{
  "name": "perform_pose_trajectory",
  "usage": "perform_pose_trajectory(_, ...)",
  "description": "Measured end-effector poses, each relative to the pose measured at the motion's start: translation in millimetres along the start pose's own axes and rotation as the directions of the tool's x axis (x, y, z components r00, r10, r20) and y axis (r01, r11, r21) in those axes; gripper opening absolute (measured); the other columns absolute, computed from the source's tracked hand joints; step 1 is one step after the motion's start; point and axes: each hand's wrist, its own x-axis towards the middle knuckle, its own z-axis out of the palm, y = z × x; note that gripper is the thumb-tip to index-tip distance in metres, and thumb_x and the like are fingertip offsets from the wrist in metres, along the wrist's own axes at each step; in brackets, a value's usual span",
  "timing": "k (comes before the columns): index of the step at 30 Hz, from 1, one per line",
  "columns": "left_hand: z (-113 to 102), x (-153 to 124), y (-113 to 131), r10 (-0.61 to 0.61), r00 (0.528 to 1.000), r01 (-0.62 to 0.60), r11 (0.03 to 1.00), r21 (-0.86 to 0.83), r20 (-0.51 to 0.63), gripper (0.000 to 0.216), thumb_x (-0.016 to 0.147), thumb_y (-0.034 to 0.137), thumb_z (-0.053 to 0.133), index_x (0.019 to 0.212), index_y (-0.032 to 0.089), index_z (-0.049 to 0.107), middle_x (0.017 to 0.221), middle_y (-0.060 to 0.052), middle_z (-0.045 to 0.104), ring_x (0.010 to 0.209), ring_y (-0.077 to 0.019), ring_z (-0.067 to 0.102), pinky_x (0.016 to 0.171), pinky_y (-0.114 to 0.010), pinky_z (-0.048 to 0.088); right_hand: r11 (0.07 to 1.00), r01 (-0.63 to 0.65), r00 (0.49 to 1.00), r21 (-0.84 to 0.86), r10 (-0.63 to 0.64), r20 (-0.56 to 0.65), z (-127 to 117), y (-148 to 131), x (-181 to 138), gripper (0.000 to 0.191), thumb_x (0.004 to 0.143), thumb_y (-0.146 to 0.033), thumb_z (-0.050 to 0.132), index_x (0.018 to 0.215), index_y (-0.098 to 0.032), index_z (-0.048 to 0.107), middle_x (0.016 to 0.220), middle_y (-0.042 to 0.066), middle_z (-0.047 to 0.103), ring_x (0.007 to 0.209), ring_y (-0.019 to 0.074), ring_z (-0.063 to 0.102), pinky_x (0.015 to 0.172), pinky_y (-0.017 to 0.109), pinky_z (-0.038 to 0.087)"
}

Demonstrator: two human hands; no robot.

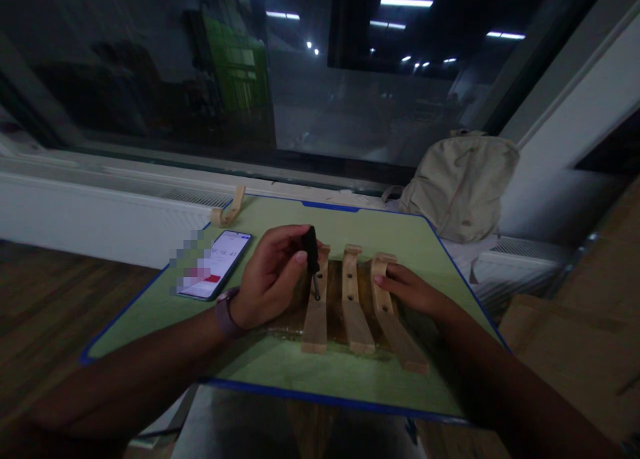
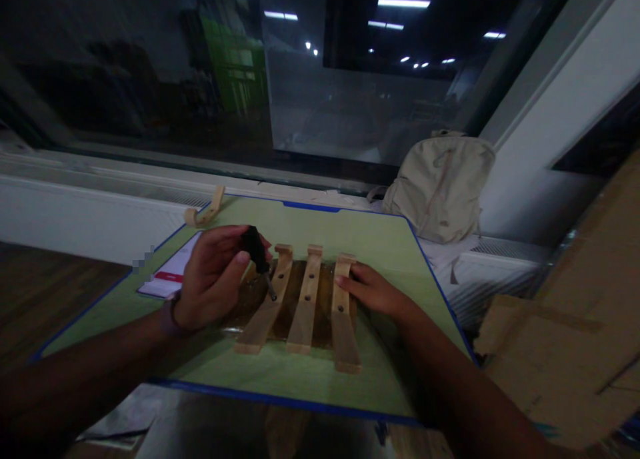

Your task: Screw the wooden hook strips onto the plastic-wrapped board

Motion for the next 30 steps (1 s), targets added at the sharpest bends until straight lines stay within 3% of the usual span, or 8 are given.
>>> perform_pose_trajectory(4,-0.1,0.5,-2.1,0.010,1.000,-0.010,1.000,0.001,-0.007,0.044,0.085,0.014,0.075,0.126,0.029,0.063,0.105,-0.004,0.070,0.087,-0.0117,0.072,0.075,-0.022,0.061,1.000,0.014,1.000,0.004,-0.014,0.003,-0.3,-0.8,-0.5,0.044,0.093,-0.057,0.061,0.115,-0.023,0.075,0.124,0.010,0.075,0.116,0.0321,0.067,0.107,0.051,0.049)
perform_pose_trajectory(11,3.3,0.6,4.0,-0.019,0.999,0.021,0.999,-0.035,0.050,0.042,0.098,0.012,0.056,0.138,0.027,0.054,0.106,-0.006,0.073,0.088,-0.0131,0.073,0.080,-0.028,0.063,0.999,0.018,1.000,-0.031,-0.018,0.014,0.2,-11.0,-0.9,0.040,0.094,-0.056,0.057,0.105,-0.023,0.077,0.114,0.008,0.076,0.109,0.0311,0.068,0.102,0.046,0.052)
perform_pose_trajectory(18,1.3,-0.2,-1.5,-0.021,0.999,0.023,0.998,-0.053,0.036,0.052,0.087,0.010,0.072,0.131,0.034,0.059,0.104,-0.001,0.072,0.086,-0.0113,0.073,0.078,-0.024,0.062,0.999,0.019,1.000,-0.033,-0.018,0.017,-0.2,-5.1,-0.2,0.041,0.094,-0.058,0.057,0.101,-0.021,0.076,0.106,0.008,0.076,0.104,0.0298,0.068,0.097,0.046,0.053)
perform_pose_trajectory(25,2.6,-0.8,1.6,-0.098,0.990,0.107,0.991,-0.084,0.106,0.052,0.098,0.013,0.056,0.147,0.031,0.048,0.114,-0.006,0.072,0.094,-0.0138,0.074,0.090,-0.031,0.062,0.998,0.031,0.999,-0.051,-0.031,0.008,0.4,-6.9,-0.5,0.037,0.095,-0.054,0.057,0.098,-0.022,0.075,0.103,0.009,0.075,0.102,0.0306,0.067,0.096,0.046,0.052)
perform_pose_trajectory(30,1.9,-0.6,0.7,-0.145,0.983,0.157,0.982,-0.107,0.111,0.048,0.101,0.016,0.053,0.146,0.031,0.047,0.111,-0.005,0.071,0.091,-0.0130,0.073,0.089,-0.030,0.061,0.995,0.044,0.999,-0.092,-0.043,0.015,0.0,-10.0,-1.5,0.039,0.097,-0.053,0.054,0.102,-0.020,0.074,0.107,0.009,0.076,0.104,0.0295,0.068,0.097,0.047,0.053)
